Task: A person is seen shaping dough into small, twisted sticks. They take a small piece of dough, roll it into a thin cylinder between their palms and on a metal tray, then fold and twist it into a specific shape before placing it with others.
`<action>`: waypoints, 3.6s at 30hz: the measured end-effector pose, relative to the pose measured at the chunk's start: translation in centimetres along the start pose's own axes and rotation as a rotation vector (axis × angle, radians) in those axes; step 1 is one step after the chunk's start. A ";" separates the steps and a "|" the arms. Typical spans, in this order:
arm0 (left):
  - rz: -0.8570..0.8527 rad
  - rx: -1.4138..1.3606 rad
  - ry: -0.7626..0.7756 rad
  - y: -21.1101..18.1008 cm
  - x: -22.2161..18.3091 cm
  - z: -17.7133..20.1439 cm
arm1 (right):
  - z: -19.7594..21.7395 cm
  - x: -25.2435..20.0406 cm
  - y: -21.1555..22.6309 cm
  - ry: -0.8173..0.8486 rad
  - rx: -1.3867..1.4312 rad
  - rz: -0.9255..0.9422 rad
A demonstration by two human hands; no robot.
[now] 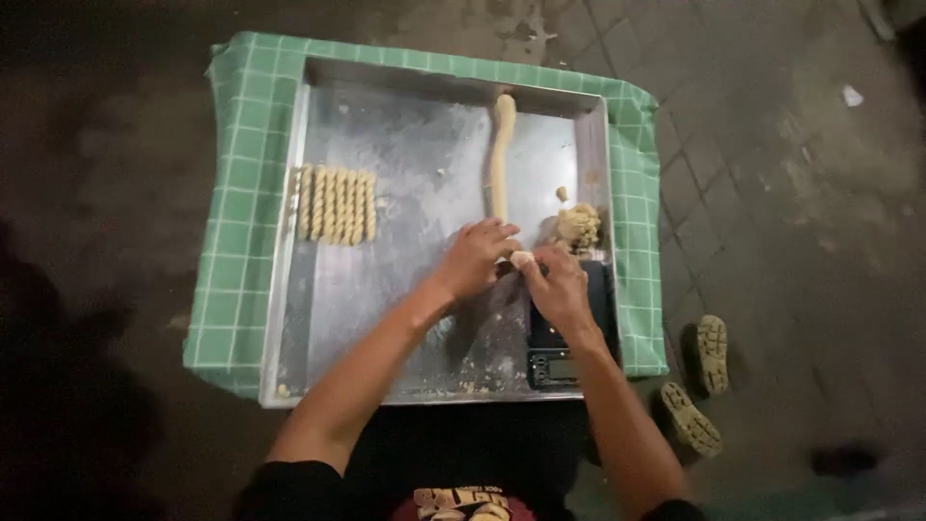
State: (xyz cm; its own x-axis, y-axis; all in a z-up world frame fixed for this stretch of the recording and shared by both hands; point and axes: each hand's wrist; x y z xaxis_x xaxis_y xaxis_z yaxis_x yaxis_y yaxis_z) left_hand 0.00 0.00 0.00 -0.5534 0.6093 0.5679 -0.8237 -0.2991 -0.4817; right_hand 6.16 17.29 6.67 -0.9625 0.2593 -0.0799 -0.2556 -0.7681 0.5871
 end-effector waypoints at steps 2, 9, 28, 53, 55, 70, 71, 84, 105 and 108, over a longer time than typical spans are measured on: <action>0.032 -0.037 0.081 0.5 0.2 -1.0 | 0.9 0.0 0.2 -0.048 -0.062 0.050; 0.151 -0.126 0.234 1.7 0.4 -1.7 | 3.3 1.7 0.9 -0.023 -0.143 0.600; 0.261 -0.344 0.450 4.3 1.4 -0.8 | 2.2 2.8 0.4 0.090 -0.056 0.695; -0.004 0.114 0.072 -0.6 1.9 -2.0 | 6.9 -2.9 -7.1 -0.077 0.056 0.261; 0.004 0.133 0.124 -0.9 1.4 -1.7 | 7.5 -3.7 -8.0 -0.148 0.096 0.240; 0.290 -0.204 0.129 -7.7 -3.1 3.8 | 5.1 -4.8 -6.7 -0.330 -0.190 0.233; 0.226 -0.169 0.032 -8.3 -3.9 3.7 | 4.6 -5.1 -6.2 -0.302 -0.155 0.219; 0.683 -0.722 -0.405 -11.8 -11.1 4.2 | -7.1 -9.8 0.3 0.337 0.608 0.037; 0.879 -0.948 -0.580 -9.7 -12.1 2.8 | -5.8 -11.2 2.4 0.100 0.583 0.246; 0.896 -1.001 -0.614 -10.5 -11.7 2.7 | -6.0 -10.8 2.6 0.011 0.586 0.275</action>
State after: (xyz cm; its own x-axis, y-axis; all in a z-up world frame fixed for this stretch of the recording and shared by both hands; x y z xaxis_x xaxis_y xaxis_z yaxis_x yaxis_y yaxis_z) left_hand 14.79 -5.98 0.17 -0.9950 0.0228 -0.0967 0.0982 0.3760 -0.9214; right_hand 15.37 8.96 4.18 -0.9875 0.0896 0.1297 0.0896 -0.3578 0.9295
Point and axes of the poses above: each hand's wrist, its own x-axis towards the middle knuckle, its own z-axis out of the back of the hand, y = z × x, and after that the axes turned 13 degrees about -z, right-handed
